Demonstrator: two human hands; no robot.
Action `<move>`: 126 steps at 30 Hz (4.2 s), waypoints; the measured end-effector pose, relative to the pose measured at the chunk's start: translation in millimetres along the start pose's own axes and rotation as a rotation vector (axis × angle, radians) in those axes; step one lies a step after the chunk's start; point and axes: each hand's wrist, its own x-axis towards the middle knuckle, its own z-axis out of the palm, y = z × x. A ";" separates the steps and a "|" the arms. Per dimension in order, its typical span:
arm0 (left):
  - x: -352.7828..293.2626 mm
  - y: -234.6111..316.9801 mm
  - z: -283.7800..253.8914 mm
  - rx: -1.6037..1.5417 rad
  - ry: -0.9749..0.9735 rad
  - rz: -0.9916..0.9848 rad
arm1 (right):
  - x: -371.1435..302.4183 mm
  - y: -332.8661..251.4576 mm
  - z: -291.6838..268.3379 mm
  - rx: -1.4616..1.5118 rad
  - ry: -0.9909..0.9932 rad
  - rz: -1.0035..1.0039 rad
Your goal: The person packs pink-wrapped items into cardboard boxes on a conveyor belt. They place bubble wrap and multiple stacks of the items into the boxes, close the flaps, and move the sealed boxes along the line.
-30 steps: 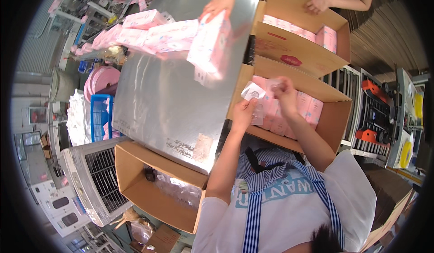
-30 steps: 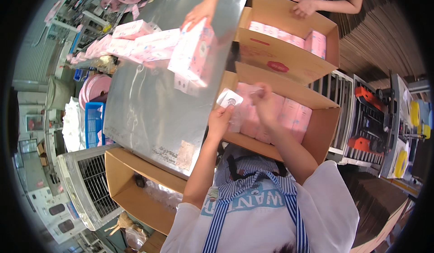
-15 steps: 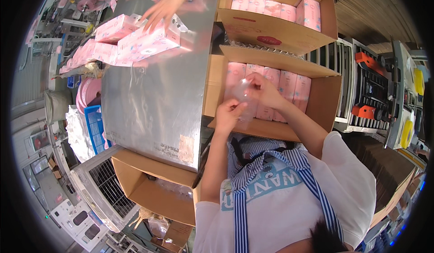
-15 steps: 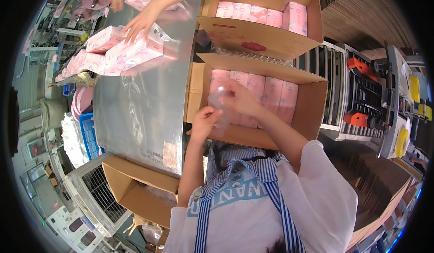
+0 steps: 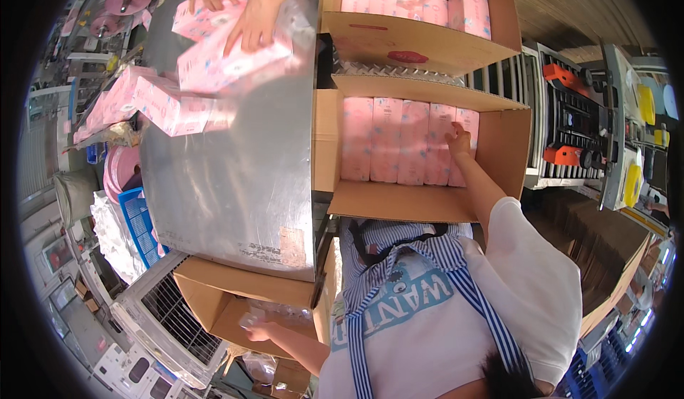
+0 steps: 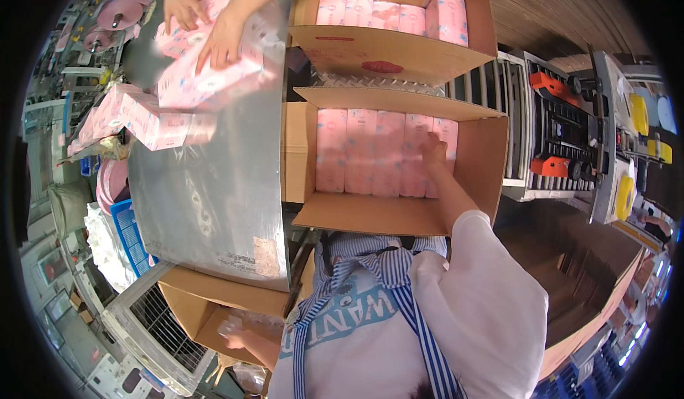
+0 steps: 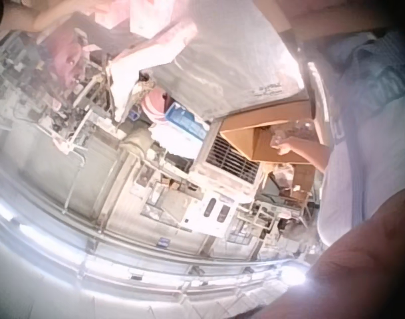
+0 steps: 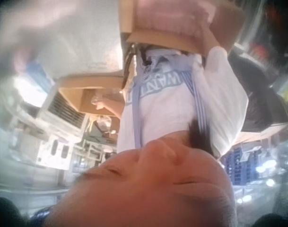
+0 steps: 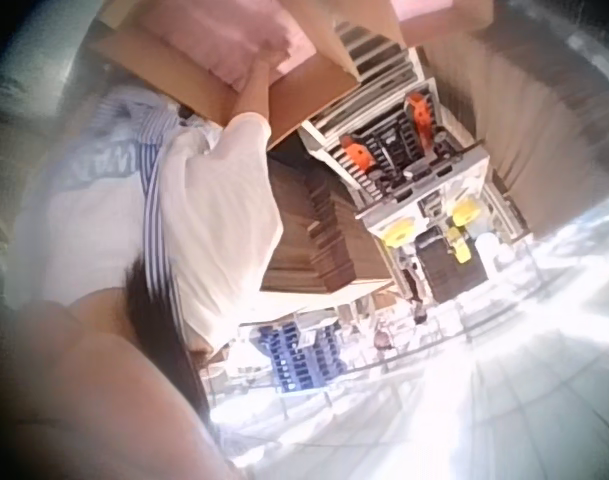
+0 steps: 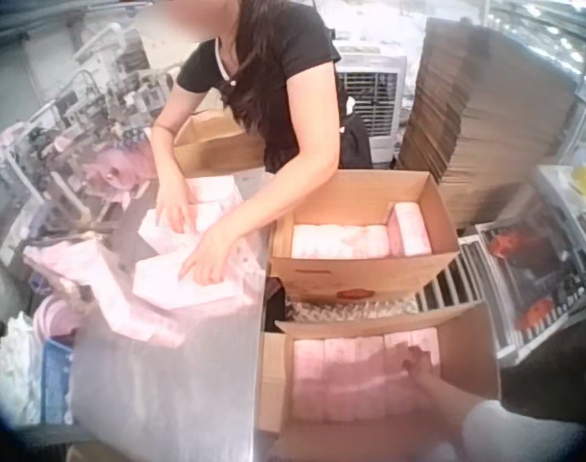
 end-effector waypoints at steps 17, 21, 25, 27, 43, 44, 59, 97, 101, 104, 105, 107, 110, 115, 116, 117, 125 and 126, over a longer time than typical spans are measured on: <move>-111.0 -5.7 51.7 1.949 -0.706 0.820 | -102.6 -65.0 -38.7 -0.226 -1.037 -0.378; -116.4 -1.5 52.4 2.068 -0.716 0.940 | -92.5 -89.4 -48.3 -0.457 -1.030 -0.400; -123.5 0.6 53.2 2.121 -0.730 0.998 | -79.6 -78.6 -52.0 -0.192 -0.712 -0.437; -126.8 3.0 51.4 2.143 -0.741 1.019 | -80.7 -77.8 -39.9 -0.066 -0.554 -0.472; -133.7 10.7 51.2 0.622 -0.198 0.308 | -60.0 -59.6 -61.5 -0.696 -1.195 -0.739; -138.7 17.1 49.5 0.586 -0.205 0.317 | -60.9 -126.0 -84.4 -0.523 -1.056 -0.785; -220.8 301.3 404.1 0.256 -0.767 1.331 | 5.1 -658.6 -46.2 -0.300 0.058 -1.389; -123.3 166.3 215.0 -0.295 -0.820 -0.217 | -87.5 -668.5 16.7 -0.160 -1.601 -1.329; -68.8 140.8 164.5 -0.279 -0.781 -0.408 | -146.5 -733.4 10.3 -0.149 -0.802 -1.847; -56.0 121.8 174.5 -0.305 -0.821 -0.397 | -137.6 -793.9 24.1 -0.108 0.042 -1.636; -55.8 132.0 178.7 -0.277 -0.858 -0.419 | -129.0 -800.0 26.9 -0.169 -0.174 -1.465; -56.1 134.6 180.8 -0.354 -0.852 -0.469 | -106.3 -803.2 31.6 -0.278 -0.576 -1.124; -58.4 133.3 178.0 -0.361 -0.862 -0.440 | -95.4 -732.1 4.3 -0.248 -0.553 -1.373; -69.1 149.1 183.7 -0.342 -0.843 -0.451 | -90.5 -644.2 -42.7 -0.394 -0.904 -1.361; -67.8 146.0 182.4 -0.343 -0.847 -0.462 | -91.1 -636.8 -42.1 -0.355 -0.991 -1.272; -66.2 140.5 181.6 -0.342 -0.851 -0.472 | -79.1 -652.8 -28.2 -0.233 -0.907 -1.326; -57.7 140.1 194.1 -0.265 -0.883 -0.406 | -46.3 -829.6 86.3 -0.175 -0.456 -1.000; -55.5 136.9 195.5 -0.274 -0.894 -0.395 | -37.0 -820.4 96.7 -0.128 -0.394 -1.049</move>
